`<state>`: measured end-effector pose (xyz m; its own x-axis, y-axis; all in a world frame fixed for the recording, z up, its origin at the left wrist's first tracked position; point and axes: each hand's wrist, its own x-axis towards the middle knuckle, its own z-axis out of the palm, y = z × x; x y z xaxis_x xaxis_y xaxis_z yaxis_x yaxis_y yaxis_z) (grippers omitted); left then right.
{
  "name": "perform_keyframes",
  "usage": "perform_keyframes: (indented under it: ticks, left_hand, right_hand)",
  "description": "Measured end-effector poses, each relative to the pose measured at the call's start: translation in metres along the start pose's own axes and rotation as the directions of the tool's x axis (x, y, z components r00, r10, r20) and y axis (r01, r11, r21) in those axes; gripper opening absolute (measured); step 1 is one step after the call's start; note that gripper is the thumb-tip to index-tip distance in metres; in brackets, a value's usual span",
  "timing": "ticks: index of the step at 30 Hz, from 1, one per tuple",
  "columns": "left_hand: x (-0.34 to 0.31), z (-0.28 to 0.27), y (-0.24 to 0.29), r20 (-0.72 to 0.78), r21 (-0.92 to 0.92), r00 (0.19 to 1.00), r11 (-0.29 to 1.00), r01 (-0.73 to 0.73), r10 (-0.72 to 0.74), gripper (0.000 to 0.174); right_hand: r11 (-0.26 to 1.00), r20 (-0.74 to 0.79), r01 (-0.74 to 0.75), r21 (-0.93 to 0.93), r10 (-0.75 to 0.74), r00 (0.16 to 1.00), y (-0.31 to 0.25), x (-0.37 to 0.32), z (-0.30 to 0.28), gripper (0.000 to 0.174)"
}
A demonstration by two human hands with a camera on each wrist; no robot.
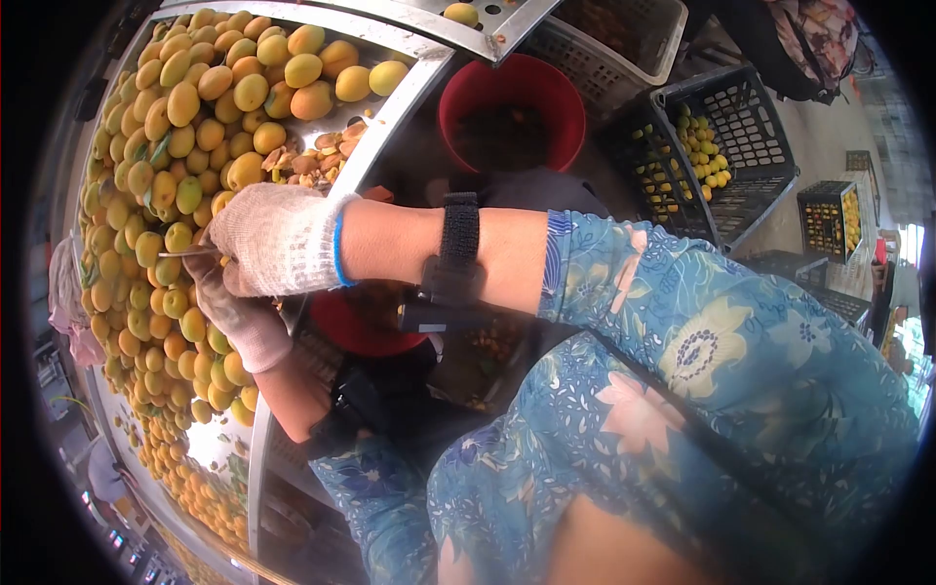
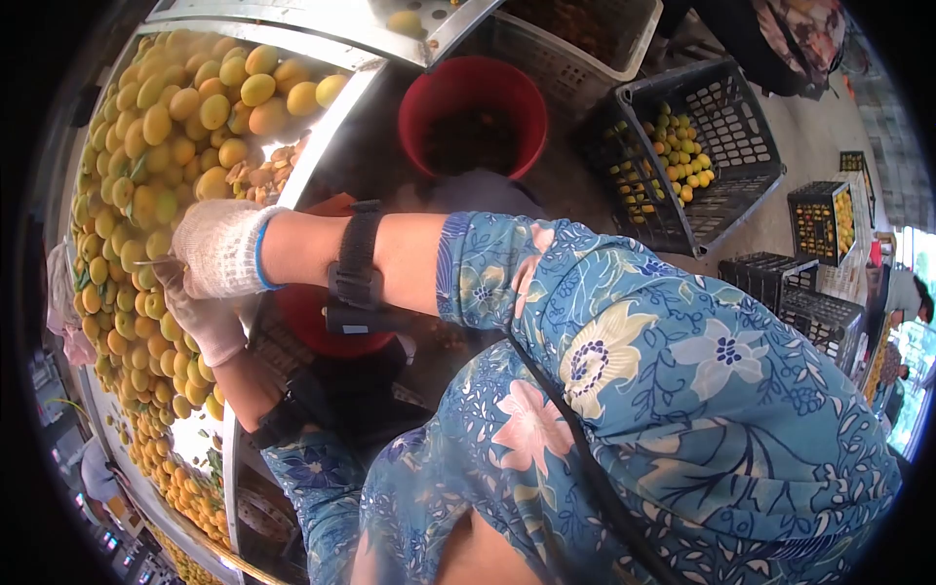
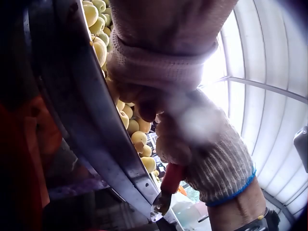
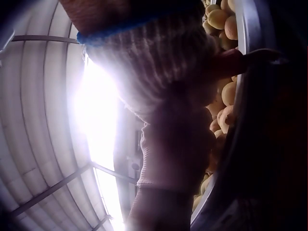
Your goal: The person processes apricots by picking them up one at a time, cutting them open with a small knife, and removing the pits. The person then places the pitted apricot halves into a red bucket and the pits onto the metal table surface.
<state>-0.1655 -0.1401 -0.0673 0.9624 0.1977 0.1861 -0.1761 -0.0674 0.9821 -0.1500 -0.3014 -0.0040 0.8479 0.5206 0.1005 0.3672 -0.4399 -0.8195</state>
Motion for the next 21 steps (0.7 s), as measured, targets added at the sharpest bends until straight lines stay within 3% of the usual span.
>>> perform_keyframes:
  ticks: [1, 3, 4, 5, 6, 7, 8, 9, 10, 11, 13, 15, 17, 18, 19, 21]
  left_hand:
    - [-0.001, 0.009, 0.012, 0.005, -0.001, 1.000, 1.000, -0.008, 0.008, 0.038]
    - [-0.002, 0.021, 0.039, -0.072, -0.204, 0.942, 0.929, 0.308, -0.328, 0.046]
    - [0.003, 0.021, 0.041, 0.014, -0.315, 0.940, 0.891, 0.328, -0.341, 0.050]
    - [0.001, 0.026, 0.046, -0.187, 0.069, 0.948, 0.959, 0.275, -0.259, 0.065]
    - [0.001, 0.019, 0.046, -0.093, -0.093, 0.950, 0.952, 0.291, -0.299, 0.062]
    - [0.000, 0.014, 0.046, 0.007, -0.247, 0.946, 0.917, 0.314, -0.323, 0.060]
    - [-0.004, 0.016, 0.045, 0.008, -0.174, 0.959, 0.944, 0.280, -0.283, 0.063]
    - [-0.008, 0.016, 0.046, 0.081, -0.294, 0.963, 0.917, 0.270, -0.257, 0.044]
    - [-0.012, 0.020, 0.043, 0.059, 0.032, 0.998, 0.999, 0.035, -0.037, 0.031]
    - [-0.016, 0.026, 0.040, 0.114, 0.348, 0.978, 0.915, -0.207, 0.178, 0.019]
    - [-0.027, 0.043, 0.054, 0.095, 0.371, 0.987, 0.915, -0.159, 0.133, 0.012]
    - [-0.033, 0.046, 0.057, 0.074, 0.396, 0.994, 0.912, -0.108, 0.086, 0.017]
    - [-0.033, 0.045, 0.051, 0.318, 0.399, 0.940, 0.882, -0.253, 0.125, 0.011]
    - [-0.032, 0.052, 0.047, 0.248, 0.279, 0.968, 0.959, -0.044, -0.027, 0.034]
    - [-0.033, 0.055, 0.049, 0.251, 0.277, 0.968, 0.960, -0.045, -0.028, 0.034]
    - [-0.038, 0.061, 0.054, 0.131, -0.044, 0.915, 0.920, 0.390, -0.382, 0.061]
  right_hand:
    - [1.000, -0.008, 0.003, -0.003, -0.003, 1.000, 0.002, 0.000, -0.001, 0.031]
    - [0.975, -0.076, -0.021, 0.220, 0.039, 0.996, 0.006, 0.000, 0.000, 0.034]
    - [0.958, -0.079, -0.119, 0.262, 0.144, 0.986, -0.001, -0.002, -0.009, 0.040]
    - [0.931, -0.228, -0.006, 0.366, 0.096, 0.969, 0.011, 0.005, 0.001, 0.031]
    - [0.752, -0.257, -0.014, 0.658, 0.242, 0.936, 0.006, 0.005, -0.004, 0.026]
    - [0.483, -0.222, 0.008, 0.875, 0.388, 0.895, 0.000, 0.001, -0.011, 0.022]
    - [0.371, -0.232, 0.046, 0.928, 0.474, 0.850, -0.005, 0.001, -0.022, 0.018]
    - [0.255, -0.227, 0.095, 0.962, 0.562, 0.796, -0.007, 0.002, -0.036, 0.015]
    - [0.095, -0.113, 0.070, 0.993, 0.599, 0.793, -0.009, 0.004, -0.049, 0.021]
    - [0.097, -0.118, 0.074, 0.993, 0.601, 0.790, -0.007, -0.001, -0.051, 0.021]
    - [0.030, -0.387, 0.411, 0.911, 0.408, 0.827, -0.003, -0.010, -0.054, 0.028]
    - [0.071, -0.422, 0.435, 0.898, 0.418, 0.804, -0.004, -0.013, -0.057, 0.034]
    - [0.194, -0.587, 0.556, 0.809, 0.329, 0.740, -0.008, -0.016, -0.058, 0.036]
    - [0.193, -0.589, 0.556, 0.808, 0.286, 0.756, -0.010, -0.018, -0.061, 0.037]
    - [0.196, -0.591, 0.557, 0.807, 0.288, 0.754, -0.013, -0.019, -0.061, 0.037]
    - [0.241, -0.573, 0.522, 0.818, 0.274, 0.772, -0.015, -0.019, -0.054, 0.036]
